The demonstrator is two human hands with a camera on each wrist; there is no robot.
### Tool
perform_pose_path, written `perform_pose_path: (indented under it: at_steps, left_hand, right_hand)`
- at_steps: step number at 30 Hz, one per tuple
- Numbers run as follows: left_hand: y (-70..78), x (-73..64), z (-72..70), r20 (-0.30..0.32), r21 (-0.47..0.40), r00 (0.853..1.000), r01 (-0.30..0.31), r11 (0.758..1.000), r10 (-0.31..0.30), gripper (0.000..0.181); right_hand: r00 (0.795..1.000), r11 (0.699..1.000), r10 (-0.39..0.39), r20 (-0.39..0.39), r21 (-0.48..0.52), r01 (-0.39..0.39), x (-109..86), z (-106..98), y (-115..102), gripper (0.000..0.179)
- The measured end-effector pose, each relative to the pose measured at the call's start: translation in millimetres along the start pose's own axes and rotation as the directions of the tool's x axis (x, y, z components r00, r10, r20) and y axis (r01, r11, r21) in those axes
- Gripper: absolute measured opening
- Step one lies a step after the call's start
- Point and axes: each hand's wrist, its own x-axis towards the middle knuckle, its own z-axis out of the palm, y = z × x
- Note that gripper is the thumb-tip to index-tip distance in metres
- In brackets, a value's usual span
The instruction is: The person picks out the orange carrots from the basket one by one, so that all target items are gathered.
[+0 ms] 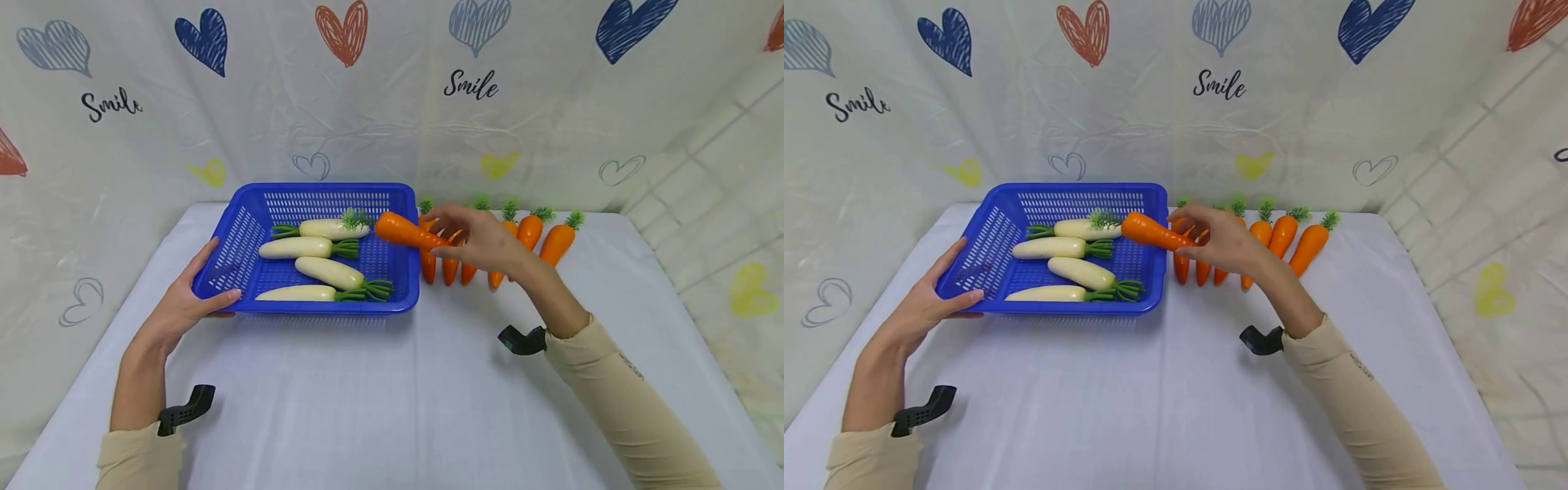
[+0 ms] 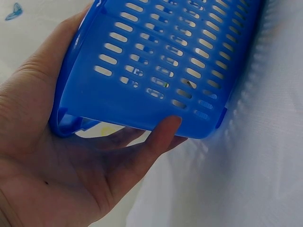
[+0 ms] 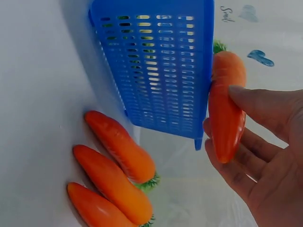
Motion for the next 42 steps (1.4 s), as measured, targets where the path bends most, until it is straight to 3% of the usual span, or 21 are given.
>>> perform_pose_path:
  at_steps: [5, 9, 16, 26, 36, 42]
  left_hand:
    - [0.3, 2.0, 0.3, 0.003, 0.0, 1.0, 0.007, 1.0, -0.007, 0.104]
    - [-0.2, 3.3, 0.5, 0.002, 0.005, 1.0, 0.005, 1.0, -0.005, 0.104]
    - [-0.8, 5.1, 1.2, 0.004, 0.006, 1.0, 0.001, 1.0, -0.001, 0.104]
    - [-1.6, 1.2, -0.8, 0.007, 0.009, 1.0, 0.019, 1.0, -0.019, 0.104]
    - [-1.1, 0.5, -0.8, 0.009, 0.001, 1.0, 0.015, 1.0, -0.015, 0.104]
    - [0.1, -0.2, -0.4, 0.01, -0.003, 1.0, 0.018, 1.0, -0.018, 0.104]
  right_hand:
    - [0.999, 1.0, 0.022, 0.048, 0.012, -0.023, -1.9, 0, 2, 0.059]
    - [0.996, 0.999, 0.033, 0.087, 0.034, -0.036, -4.2, -1, 5, 0.076]
    - [0.99, 0.98, 0.062, 0.129, 0.181, -0.085, -10.1, -2, 15, 0.093]
    - [0.993, 0.949, 0.105, 0.053, 0.292, -0.116, -17.2, -8, 27, 0.1]
    - [0.975, 0.873, 0.221, -0.022, 0.451, -0.187, -26.3, -12, 36, 0.102]
    - [0.971, 0.864, 0.235, -0.032, 0.464, -0.194, -32.0, -18, 45, 0.106]
